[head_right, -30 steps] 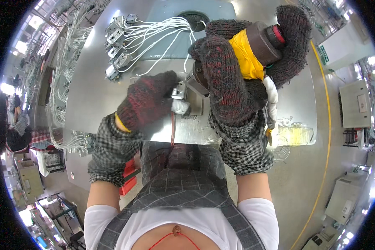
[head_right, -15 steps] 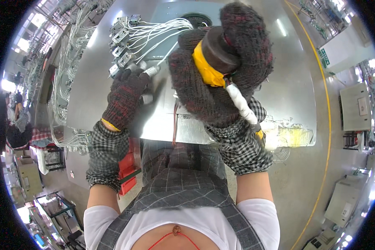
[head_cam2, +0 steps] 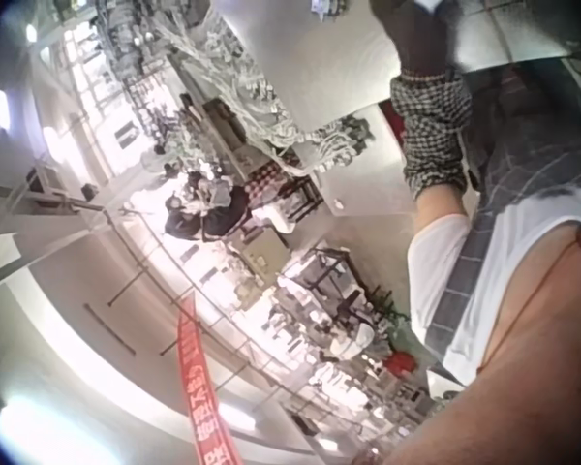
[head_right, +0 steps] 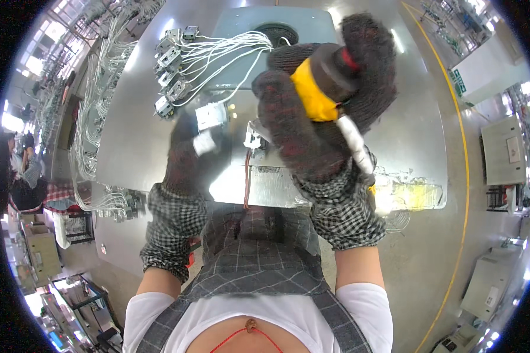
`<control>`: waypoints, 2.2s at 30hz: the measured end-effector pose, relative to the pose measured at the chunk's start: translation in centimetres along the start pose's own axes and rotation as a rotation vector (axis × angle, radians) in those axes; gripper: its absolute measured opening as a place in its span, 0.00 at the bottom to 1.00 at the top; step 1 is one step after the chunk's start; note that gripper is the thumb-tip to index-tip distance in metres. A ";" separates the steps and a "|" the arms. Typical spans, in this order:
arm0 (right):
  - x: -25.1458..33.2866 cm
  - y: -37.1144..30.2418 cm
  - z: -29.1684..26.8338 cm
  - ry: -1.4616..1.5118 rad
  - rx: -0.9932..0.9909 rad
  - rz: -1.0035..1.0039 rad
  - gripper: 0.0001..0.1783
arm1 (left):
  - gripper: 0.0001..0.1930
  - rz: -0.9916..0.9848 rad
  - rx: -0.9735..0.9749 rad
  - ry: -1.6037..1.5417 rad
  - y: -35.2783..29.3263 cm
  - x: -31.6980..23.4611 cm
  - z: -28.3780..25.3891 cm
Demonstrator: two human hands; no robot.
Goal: Manually attaching and organizing multiple wires into a circular connector assembly using a hand-held tool and a dedicated fixture.
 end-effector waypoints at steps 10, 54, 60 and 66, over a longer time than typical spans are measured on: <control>0.7 1.0 -1.4 0.119 -0.182 0.165 0.41 | 0.28 0.045 0.371 0.837 1.1 -0.6 2.4; 0.1 -0.9 1.8 0.232 -0.048 0.192 0.44 | 0.34 0.039 -0.183 1.293 9.4 -9.7 -4.0; 0.5 -0.6 0.7 -0.164 0.092 0.027 0.45 | 0.18 0.339 -0.063 1.507 5.0 -8.8 -1.6; -0.4 -1.5 1.0 0.100 -0.094 0.256 0.44 | 0.17 0.285 0.001 1.546 7.9 -11.3 -2.2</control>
Point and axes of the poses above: each hand's wrist, its own y-axis towards the middle knuckle, its own z-axis out of the palm, x = y × z, the point moved 5 cm from there along y, towards the middle knuckle, and after that the axes turned 3 degrees about -y, right-handed, at the moved point
